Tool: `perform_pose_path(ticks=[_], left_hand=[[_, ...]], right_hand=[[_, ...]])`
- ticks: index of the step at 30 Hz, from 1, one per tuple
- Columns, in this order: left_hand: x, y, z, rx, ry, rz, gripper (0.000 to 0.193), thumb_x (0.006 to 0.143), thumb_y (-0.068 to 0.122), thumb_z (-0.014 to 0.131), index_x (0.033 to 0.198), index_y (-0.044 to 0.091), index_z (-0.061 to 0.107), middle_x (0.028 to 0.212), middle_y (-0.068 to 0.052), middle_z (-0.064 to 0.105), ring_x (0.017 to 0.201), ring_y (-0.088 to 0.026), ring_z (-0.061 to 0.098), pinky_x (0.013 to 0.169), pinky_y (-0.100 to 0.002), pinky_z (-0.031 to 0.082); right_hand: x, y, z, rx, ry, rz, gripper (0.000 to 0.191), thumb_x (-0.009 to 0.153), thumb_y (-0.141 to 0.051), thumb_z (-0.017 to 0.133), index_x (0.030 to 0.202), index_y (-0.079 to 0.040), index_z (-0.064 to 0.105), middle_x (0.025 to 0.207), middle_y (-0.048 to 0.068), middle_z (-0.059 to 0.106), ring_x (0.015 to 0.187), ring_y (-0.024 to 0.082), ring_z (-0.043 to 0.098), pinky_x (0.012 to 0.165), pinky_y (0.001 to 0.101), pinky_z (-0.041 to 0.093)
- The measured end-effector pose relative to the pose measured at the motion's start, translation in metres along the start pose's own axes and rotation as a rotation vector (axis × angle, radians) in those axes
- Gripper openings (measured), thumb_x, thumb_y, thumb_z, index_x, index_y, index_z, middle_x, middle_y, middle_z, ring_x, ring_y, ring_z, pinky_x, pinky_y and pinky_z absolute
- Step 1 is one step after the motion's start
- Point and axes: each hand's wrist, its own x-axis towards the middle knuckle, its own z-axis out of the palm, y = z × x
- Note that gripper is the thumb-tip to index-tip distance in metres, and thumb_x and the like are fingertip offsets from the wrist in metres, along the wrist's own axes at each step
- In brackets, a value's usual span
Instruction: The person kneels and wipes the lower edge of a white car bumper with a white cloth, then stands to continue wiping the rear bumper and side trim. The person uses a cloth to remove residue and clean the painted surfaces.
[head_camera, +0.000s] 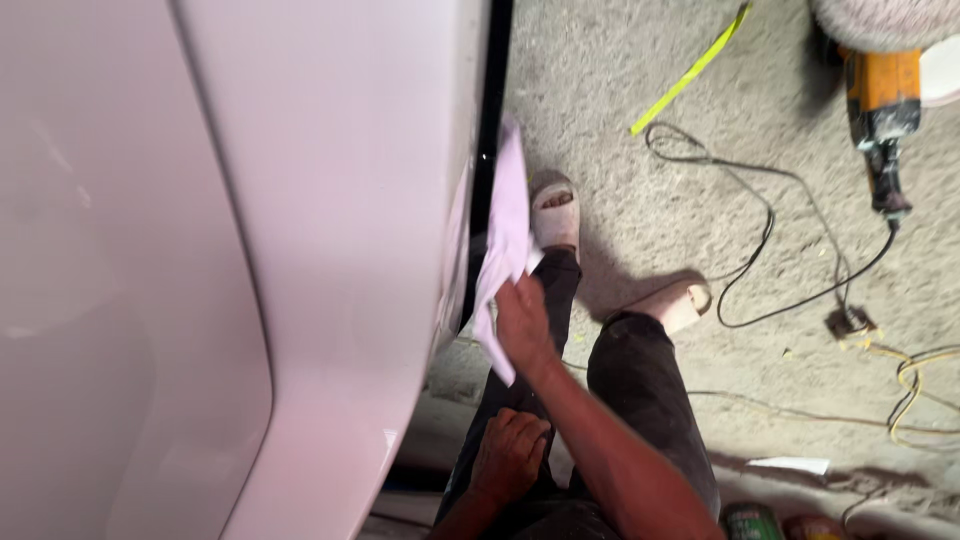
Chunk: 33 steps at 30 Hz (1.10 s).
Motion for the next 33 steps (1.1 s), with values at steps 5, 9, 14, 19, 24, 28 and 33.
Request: perform_pose_path(ticks=[5,9,14,19,24,28,33], left_hand=[[0.004,0.002,-0.009,0.01,-0.024,-0.003,0.019,0.086,0.012,0.071,0.104,0.01,0.071,0.105,-0.005,0.069,0.102,-0.028,0.059,0.083,-0.045,0.046],[0.001,0.002,-0.014,0.022,-0.073,-0.05,0.019,0.087,0.011,0.07,0.106,0.01,0.07,0.106,-0.006,0.068,0.103,-0.029,0.059,0.088,-0.044,0.046],[-0.009,-0.005,-0.006,0.014,-0.105,-0.094,0.02,0.088,0.012,0.067,0.108,0.009,0.07,0.11,-0.007,0.07,0.105,-0.03,0.059,0.09,-0.045,0.046],[-0.012,-0.013,0.008,0.164,-0.116,0.007,0.023,0.082,0.015,0.068,0.104,0.009,0.068,0.111,-0.012,0.067,0.11,-0.035,0.058,0.093,-0.048,0.044],[-0.002,-0.02,0.014,0.296,-0.186,0.145,0.028,0.088,0.018,0.067,0.114,0.01,0.068,0.112,-0.011,0.066,0.106,-0.035,0.058,0.093,-0.05,0.045],[-0.001,-0.019,0.02,0.398,-0.384,0.111,0.03,0.089,0.018,0.065,0.118,0.009,0.067,0.112,-0.012,0.066,0.105,-0.034,0.061,0.091,-0.049,0.046],[0.011,-0.008,0.034,0.418,-0.271,0.102,0.038,0.083,0.019,0.07,0.117,0.002,0.07,0.113,-0.023,0.07,0.106,-0.043,0.064,0.092,-0.05,0.048]], right_hand=[[0.007,-0.015,0.014,0.224,-0.032,0.361,0.037,0.107,-0.016,0.048,0.139,0.0,0.059,0.092,0.017,0.058,0.078,0.023,0.056,0.073,0.0382,0.047],[0.155,-0.074,0.004,-0.182,-0.006,-0.174,0.05,0.117,-0.032,0.034,0.155,-0.001,0.045,0.161,0.019,0.049,0.153,0.031,0.045,0.128,0.0368,0.033],[0.164,-0.093,0.024,0.264,-0.032,0.112,0.078,0.103,-0.059,0.039,0.159,-0.005,0.032,0.154,0.02,0.053,0.132,0.035,0.061,0.113,0.0395,0.045],[-0.027,-0.017,0.053,0.407,-0.077,0.544,0.064,0.108,-0.049,0.036,0.144,0.003,0.049,0.13,0.019,0.063,0.122,0.027,0.056,0.111,0.0395,0.042],[-0.12,0.031,0.056,0.338,-0.313,0.455,0.048,0.105,-0.05,0.053,0.122,-0.006,0.064,0.103,0.006,0.069,0.096,0.018,0.065,0.086,0.037,0.053],[-0.134,0.02,0.02,0.387,-0.444,0.455,0.042,0.105,-0.043,0.059,0.118,-0.004,0.069,0.103,0.008,0.073,0.097,0.016,0.067,0.088,0.0331,0.052],[-0.146,0.02,-0.074,0.97,-0.17,0.466,0.035,0.101,-0.028,0.068,0.126,-0.004,0.065,0.106,0.002,0.07,0.095,0.011,0.066,0.081,0.0276,0.055]])
